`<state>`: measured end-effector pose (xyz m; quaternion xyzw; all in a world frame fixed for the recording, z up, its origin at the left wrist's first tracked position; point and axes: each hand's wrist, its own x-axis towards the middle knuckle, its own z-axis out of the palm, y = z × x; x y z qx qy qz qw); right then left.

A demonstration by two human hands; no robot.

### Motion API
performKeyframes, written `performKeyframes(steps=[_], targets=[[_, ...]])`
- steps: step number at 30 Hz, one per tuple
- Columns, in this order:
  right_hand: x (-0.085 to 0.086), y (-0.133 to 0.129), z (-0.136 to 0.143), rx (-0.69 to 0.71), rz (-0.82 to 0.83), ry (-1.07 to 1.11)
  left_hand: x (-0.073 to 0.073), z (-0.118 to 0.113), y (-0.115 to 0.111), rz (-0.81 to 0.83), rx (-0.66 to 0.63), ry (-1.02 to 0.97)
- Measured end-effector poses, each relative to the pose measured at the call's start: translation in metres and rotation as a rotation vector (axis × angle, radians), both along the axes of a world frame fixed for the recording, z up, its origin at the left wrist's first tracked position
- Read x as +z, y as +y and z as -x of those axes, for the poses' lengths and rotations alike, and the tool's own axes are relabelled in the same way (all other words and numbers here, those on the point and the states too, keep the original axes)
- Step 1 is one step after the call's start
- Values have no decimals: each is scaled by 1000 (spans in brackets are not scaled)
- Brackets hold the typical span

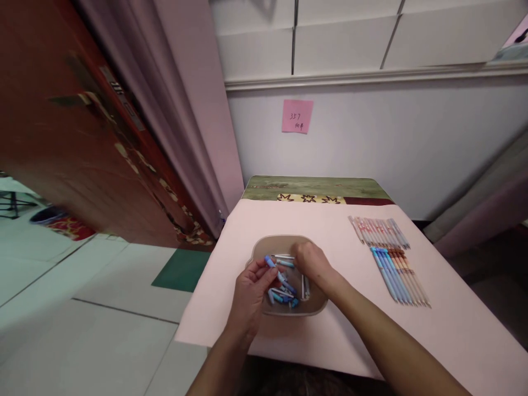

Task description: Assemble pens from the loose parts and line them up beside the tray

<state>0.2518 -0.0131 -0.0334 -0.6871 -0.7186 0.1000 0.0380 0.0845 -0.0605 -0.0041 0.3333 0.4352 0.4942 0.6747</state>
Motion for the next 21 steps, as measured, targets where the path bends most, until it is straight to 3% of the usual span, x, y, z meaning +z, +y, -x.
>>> performKeyframes(steps=[2, 6, 9, 13, 21], targets=[[10, -12, -8, -39, -56, 104, -1, 0, 1, 64, 0, -83], [22, -48, -9, -203, -178, 1085, -3, -8, 1, 262, 15, -292], [25, -72, 3, -286, -217, 1527, -3, -18, -1, 410, 75, -380], [24, -87, 18, -286, -293, 1623, 1, -26, -5, 487, 128, -462], [16, -92, 21, -203, -357, 1584, 3, -28, -10, 432, 152, -455]])
